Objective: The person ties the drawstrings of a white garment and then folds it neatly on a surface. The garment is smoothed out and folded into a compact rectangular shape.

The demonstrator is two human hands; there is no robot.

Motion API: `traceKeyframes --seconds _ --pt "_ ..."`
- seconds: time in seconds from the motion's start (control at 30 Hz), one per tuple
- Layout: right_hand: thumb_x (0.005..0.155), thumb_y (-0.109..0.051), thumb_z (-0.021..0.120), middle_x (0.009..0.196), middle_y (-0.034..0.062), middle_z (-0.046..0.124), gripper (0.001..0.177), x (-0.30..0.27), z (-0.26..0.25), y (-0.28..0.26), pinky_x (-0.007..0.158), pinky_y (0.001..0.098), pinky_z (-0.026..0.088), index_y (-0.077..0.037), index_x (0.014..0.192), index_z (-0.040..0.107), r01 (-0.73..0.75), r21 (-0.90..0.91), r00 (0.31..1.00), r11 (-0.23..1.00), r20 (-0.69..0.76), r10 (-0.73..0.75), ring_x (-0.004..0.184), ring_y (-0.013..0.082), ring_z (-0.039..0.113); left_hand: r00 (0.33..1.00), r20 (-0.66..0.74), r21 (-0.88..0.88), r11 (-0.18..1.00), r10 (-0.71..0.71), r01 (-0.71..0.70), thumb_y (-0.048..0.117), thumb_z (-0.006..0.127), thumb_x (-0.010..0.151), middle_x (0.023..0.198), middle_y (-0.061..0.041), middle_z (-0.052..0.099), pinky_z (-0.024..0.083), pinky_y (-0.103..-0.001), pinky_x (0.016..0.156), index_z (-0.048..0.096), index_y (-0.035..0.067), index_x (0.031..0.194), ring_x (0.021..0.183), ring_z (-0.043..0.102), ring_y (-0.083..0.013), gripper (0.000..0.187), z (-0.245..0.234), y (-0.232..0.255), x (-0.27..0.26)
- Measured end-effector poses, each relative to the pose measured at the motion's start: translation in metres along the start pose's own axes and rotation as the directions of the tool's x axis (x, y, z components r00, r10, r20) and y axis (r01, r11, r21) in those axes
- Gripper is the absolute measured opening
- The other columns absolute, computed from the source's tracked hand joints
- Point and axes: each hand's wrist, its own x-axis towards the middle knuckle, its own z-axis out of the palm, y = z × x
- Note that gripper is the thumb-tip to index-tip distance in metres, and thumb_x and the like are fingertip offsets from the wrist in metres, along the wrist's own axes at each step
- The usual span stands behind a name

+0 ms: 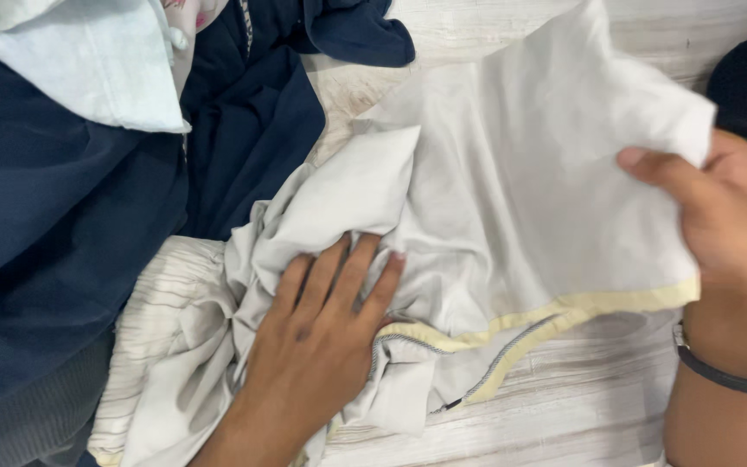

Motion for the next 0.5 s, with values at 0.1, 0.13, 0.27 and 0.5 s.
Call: traceKeyframes --seconds 0.1,0.13,0.27,0.5 --pt "0.09 -0.018 0.071 0.104 0.0136 0.074 0.034 -0.014 0.007 -0.019 0.08 0.0316 0.06 0.003 0.116 0.069 0.058 0.179 0.998 0.982 -0.031 -0.053 0.088 0.0216 0.072 0.999 0.053 -0.077 0.997 0.012 -0.007 0.007 0.057 0.08 0.151 -0.022 0.047 0.025 -0.057 0.119 0.056 0.002 0.142 0.143 0.04 -0.0399 0.063 0.011 0.007 0.019" --pt "0.091 -0.018 0.071 0.105 0.0137 0.074 0.034 -0.017 0.01 -0.023 0.081 0.0317 0.06 0.003 0.117 0.068 0.084 0.214 0.996 0.973 -0.032 -0.079 0.089 0.0216 0.072 0.998 0.065 -0.094 0.996 0.009 -0.002 0.007 0.056 0.08 0.154 -0.022 0.043 0.022 -0.059 0.119 0.054 0.002 0.143 0.144 0.036 -0.0418 0.063 0.017 0.009 0.028" --pt "0.093 -0.017 0.07 0.11 0.0142 0.073 0.035 -0.03 0.015 -0.023 0.087 0.0321 0.058 0.004 0.121 0.066 0.14 0.296 0.99 0.945 -0.019 -0.141 0.095 0.0216 0.071 0.99 0.138 -0.135 0.991 0.011 0.008 0.009 0.051 0.084 0.161 -0.021 0.032 0.012 -0.06 0.122 0.048 0.007 0.149 0.15 0.024 -0.0439 0.065 0.055 0.027 0.071" --pt "0.097 -0.015 0.068 0.119 0.0151 0.07 0.038 -0.033 0.008 -0.025 0.097 0.0328 0.056 0.005 0.128 0.063 0.23 0.365 0.972 0.902 -0.04 -0.232 0.105 0.0216 0.069 0.987 0.101 -0.126 0.986 0.124 -0.111 0.012 0.047 0.092 0.16 -0.015 0.034 0.012 -0.056 0.125 0.045 0.012 0.149 0.151 0.024 -0.0376 0.057 0.116 0.087 0.185"
